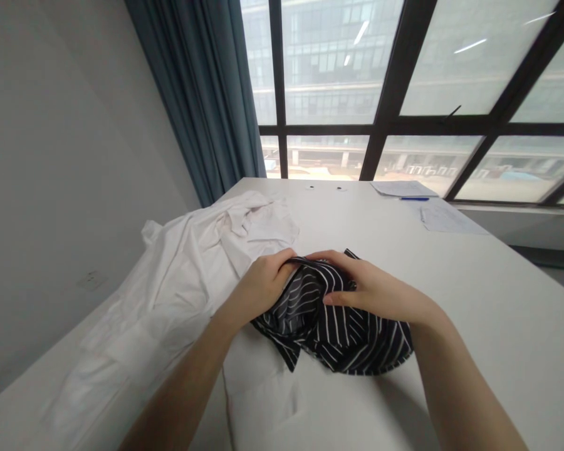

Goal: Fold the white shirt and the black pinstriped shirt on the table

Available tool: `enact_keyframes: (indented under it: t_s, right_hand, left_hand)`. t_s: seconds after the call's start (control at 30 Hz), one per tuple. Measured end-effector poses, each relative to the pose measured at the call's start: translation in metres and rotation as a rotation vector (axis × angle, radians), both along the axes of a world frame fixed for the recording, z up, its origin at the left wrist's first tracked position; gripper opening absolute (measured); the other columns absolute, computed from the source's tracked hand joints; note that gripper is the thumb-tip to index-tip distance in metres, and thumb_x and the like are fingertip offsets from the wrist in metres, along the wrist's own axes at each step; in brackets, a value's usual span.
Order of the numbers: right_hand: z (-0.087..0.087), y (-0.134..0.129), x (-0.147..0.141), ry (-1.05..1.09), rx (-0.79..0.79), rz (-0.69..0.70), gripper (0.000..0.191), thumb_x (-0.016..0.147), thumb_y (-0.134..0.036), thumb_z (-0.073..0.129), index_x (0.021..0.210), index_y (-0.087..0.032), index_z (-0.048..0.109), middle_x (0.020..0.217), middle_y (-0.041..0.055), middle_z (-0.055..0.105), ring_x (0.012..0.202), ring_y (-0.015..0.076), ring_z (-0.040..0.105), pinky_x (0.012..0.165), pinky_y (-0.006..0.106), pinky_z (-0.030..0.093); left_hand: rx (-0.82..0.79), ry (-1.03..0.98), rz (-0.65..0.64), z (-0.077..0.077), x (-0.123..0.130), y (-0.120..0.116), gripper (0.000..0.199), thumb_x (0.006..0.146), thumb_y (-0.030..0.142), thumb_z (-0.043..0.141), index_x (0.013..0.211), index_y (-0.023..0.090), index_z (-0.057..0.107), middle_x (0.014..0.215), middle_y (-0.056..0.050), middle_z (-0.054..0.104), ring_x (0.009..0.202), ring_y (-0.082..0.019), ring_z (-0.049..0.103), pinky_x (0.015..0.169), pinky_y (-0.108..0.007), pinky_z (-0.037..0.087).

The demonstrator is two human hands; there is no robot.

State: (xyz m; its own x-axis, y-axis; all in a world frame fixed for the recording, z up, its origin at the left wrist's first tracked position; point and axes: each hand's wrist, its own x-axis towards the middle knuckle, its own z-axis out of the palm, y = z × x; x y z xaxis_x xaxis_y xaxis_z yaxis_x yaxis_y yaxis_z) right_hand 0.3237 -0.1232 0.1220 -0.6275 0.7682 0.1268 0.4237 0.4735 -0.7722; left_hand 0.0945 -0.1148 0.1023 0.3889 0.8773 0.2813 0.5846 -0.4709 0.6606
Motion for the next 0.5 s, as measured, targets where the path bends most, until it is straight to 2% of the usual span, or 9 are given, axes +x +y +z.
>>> enact_keyframes:
  t_s: [0.07, 0.13, 0.2, 0.27, 0.33, 0.4, 0.43, 0.5]
  right_hand:
    - [0.0, 0.002, -0.003, -0.017, 0.103, -0.064, 0.033, 0.089, -0.031, 0.059, 0.122, -0.029, 0.06, 0.114, 0.0004, 0.068, 0.103, 0.021, 0.063, 0.091, 0.035, 0.047]
    - [0.002, 0.003, -0.002, 0.005, 0.201, -0.174, 0.017, 0.092, -0.029, 0.053, 0.103, -0.026, 0.066, 0.094, -0.0003, 0.071, 0.087, 0.0188, 0.064, 0.079, 0.032, 0.048]
    - [0.006, 0.002, 0.002, 0.062, 0.298, -0.318, 0.015, 0.093, -0.03, 0.051, 0.09, -0.023, 0.064, 0.082, -0.0005, 0.068, 0.077, 0.0178, 0.062, 0.071, 0.03, 0.046]
    - [0.009, 0.002, 0.009, 0.147, 0.394, -0.486, 0.014, 0.092, -0.031, 0.052, 0.086, -0.023, 0.062, 0.078, -0.0001, 0.065, 0.075, 0.0182, 0.06, 0.068, 0.03, 0.044]
    - [0.011, 0.003, 0.017, 0.231, 0.489, -0.649, 0.014, 0.092, -0.033, 0.052, 0.085, -0.024, 0.061, 0.076, 0.0005, 0.063, 0.076, 0.0193, 0.059, 0.067, 0.03, 0.044]
    - [0.009, 0.007, 0.027, 0.297, 0.554, -0.782, 0.016, 0.091, -0.036, 0.053, 0.082, -0.024, 0.059, 0.073, 0.0004, 0.06, 0.074, 0.02, 0.057, 0.065, 0.031, 0.043]
    - [0.008, 0.009, 0.032, 0.323, 0.556, -0.815, 0.018, 0.091, -0.038, 0.053, 0.08, -0.024, 0.058, 0.072, 0.0002, 0.059, 0.073, 0.02, 0.056, 0.065, 0.032, 0.043]
    - [0.006, 0.013, 0.042, 0.345, 0.479, -0.796, 0.022, 0.091, -0.041, 0.052, 0.078, -0.024, 0.057, 0.07, -0.0003, 0.057, 0.07, 0.0199, 0.056, 0.063, 0.032, 0.044]
  left_hand:
    - [-0.017, 0.019, 0.014, -0.001, -0.001, 0.0, 0.023, 0.095, 0.032, 0.044, 0.082, 0.021, 0.059, 0.078, 0.001, 0.064, 0.075, -0.017, 0.06, 0.069, -0.029, 0.043]
    - [-0.079, 0.031, -0.018, -0.002, -0.004, 0.0, 0.021, 0.092, 0.04, 0.053, 0.089, 0.021, 0.061, 0.084, 0.0, 0.067, 0.079, -0.019, 0.062, 0.073, -0.03, 0.045]
    - [-0.179, 0.025, -0.127, -0.004, -0.007, -0.001, 0.028, 0.086, 0.044, 0.063, 0.103, 0.023, 0.062, 0.098, -0.002, 0.069, 0.091, -0.022, 0.064, 0.08, -0.033, 0.048]
    - [-0.298, 0.01, -0.28, -0.008, -0.007, -0.004, 0.044, 0.081, 0.043, 0.07, 0.119, 0.024, 0.059, 0.115, -0.004, 0.068, 0.105, -0.024, 0.063, 0.09, -0.037, 0.048]
    - [-0.378, -0.024, -0.407, -0.018, -0.002, -0.007, 0.058, 0.075, 0.041, 0.076, 0.126, 0.025, 0.056, 0.125, -0.006, 0.064, 0.113, -0.026, 0.061, 0.097, -0.039, 0.047]
    - [-0.389, -0.057, -0.459, -0.031, 0.008, -0.011, 0.065, 0.069, 0.04, 0.081, 0.128, 0.025, 0.057, 0.129, -0.007, 0.063, 0.117, -0.027, 0.059, 0.101, -0.041, 0.045]
    - [-0.37, -0.07, -0.447, -0.039, 0.013, -0.013, 0.06, 0.071, 0.039, 0.079, 0.126, 0.024, 0.059, 0.128, -0.006, 0.064, 0.116, -0.027, 0.059, 0.102, -0.041, 0.044]
    - [-0.322, -0.095, -0.37, -0.052, 0.021, -0.016, 0.036, 0.084, 0.033, 0.066, 0.118, 0.023, 0.064, 0.119, -0.006, 0.069, 0.11, -0.026, 0.062, 0.098, -0.04, 0.047]
